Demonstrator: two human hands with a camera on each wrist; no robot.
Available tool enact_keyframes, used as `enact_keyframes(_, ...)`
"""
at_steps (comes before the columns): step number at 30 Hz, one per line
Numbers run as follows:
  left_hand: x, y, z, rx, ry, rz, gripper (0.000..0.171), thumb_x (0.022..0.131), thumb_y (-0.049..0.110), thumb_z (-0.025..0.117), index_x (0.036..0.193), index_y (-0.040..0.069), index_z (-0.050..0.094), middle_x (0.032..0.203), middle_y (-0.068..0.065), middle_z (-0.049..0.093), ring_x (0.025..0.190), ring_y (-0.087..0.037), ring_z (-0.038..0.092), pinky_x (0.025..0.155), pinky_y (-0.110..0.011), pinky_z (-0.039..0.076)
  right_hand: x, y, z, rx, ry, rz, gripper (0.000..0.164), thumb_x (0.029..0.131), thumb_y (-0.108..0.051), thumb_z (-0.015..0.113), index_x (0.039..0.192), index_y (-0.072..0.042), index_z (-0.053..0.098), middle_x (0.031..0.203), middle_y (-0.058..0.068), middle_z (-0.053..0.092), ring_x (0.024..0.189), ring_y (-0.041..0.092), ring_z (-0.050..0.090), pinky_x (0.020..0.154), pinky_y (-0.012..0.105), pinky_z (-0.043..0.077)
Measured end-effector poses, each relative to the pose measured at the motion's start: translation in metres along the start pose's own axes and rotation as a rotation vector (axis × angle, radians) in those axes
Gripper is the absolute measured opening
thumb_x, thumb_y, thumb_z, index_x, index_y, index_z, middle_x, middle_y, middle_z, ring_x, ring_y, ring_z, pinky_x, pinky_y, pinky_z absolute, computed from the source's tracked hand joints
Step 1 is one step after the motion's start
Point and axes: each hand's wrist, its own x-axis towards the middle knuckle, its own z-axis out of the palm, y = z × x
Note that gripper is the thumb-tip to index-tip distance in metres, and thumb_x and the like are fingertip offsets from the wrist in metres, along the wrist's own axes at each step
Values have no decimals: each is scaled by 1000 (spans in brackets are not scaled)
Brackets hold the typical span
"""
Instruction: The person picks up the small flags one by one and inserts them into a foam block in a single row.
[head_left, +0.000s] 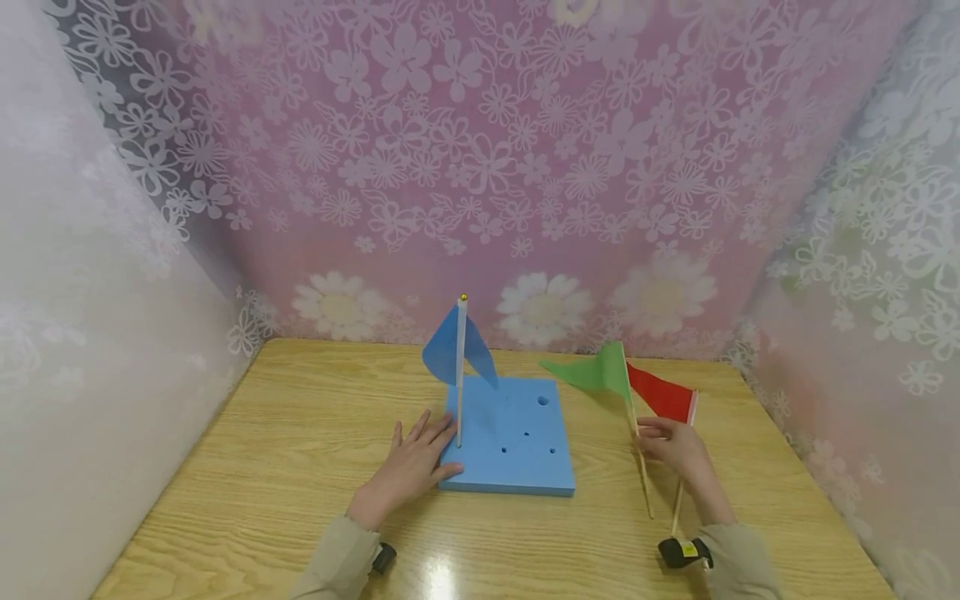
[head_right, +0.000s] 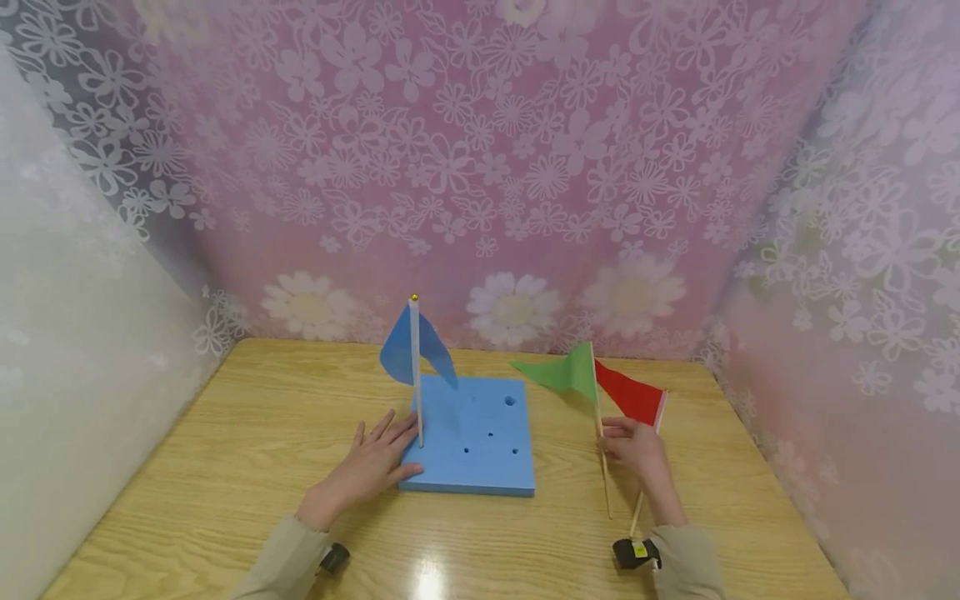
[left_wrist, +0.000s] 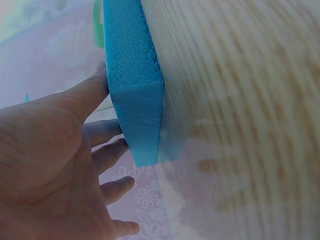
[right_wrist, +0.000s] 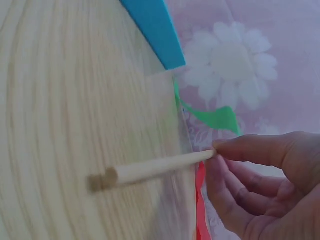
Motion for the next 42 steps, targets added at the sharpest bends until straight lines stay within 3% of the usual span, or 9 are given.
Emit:
enact_keyframes(6, 0, -1, 2, 2, 2, -1, 67, 101, 40, 62, 155, 7, 42, 163, -12, 35, 152, -45, 20, 111, -79, 13, 0, -8, 6, 55, 34, -6, 50, 96, -4, 69, 137, 18, 50, 119, 32, 66, 84, 9, 71, 77, 30, 61)
enact_keyframes(12, 0, -2, 2, 3, 2, -1, 67, 101, 39, 62, 155, 7, 42, 163, -12, 35, 152, -45, 20, 111, -79, 13, 0, -17, 13, 131, 57, -23, 50, 96, -3, 69, 137, 17, 49, 115, 29, 68, 82, 11, 73, 77, 33, 62)
enact_keyframes(21, 0, -1, 2, -10, 2, -1, 66, 101, 38, 63, 155, 7, 42, 163, -13, 34, 152, -45, 19, 112, -79, 12, 4, -34, 21, 233, 70, -80, 52, 97, -8, 69, 140, 14, 49, 112, 17, 69, 85, 9, 73, 79, 32, 62)
enact_keyframes(27, 0, -1, 2, -3, -1, -5, 67, 101, 39, 62, 156, 8, 41, 163, -12, 34, 152, -44, 19, 112, -78, 12, 5, -48, 30, 260, 47, -97, 52, 99, -11, 68, 142, 11, 49, 118, 24, 65, 82, 5, 72, 81, 35, 61)
enact_keyframes(34, 0, -1, 1, -12, 1, -5, 67, 100, 38, 63, 155, 7, 42, 162, -13, 35, 152, -45, 19, 112, -78, 12, 10, -60, 48, 308, 43, -130, 48, 98, -8, 69, 139, 9, 52, 117, 23, 65, 84, 9, 71, 77, 28, 61)
enact_keyframes(42, 1, -1, 1, -14, -7, -4, 67, 101, 38, 62, 156, 8, 41, 163, -13, 34, 152, -45, 18, 112, -79, 11, 17, -78, 72, 337, 35, -143, 46, 96, -4, 69, 138, 8, 54, 121, 30, 62, 88, 17, 72, 77, 32, 62)
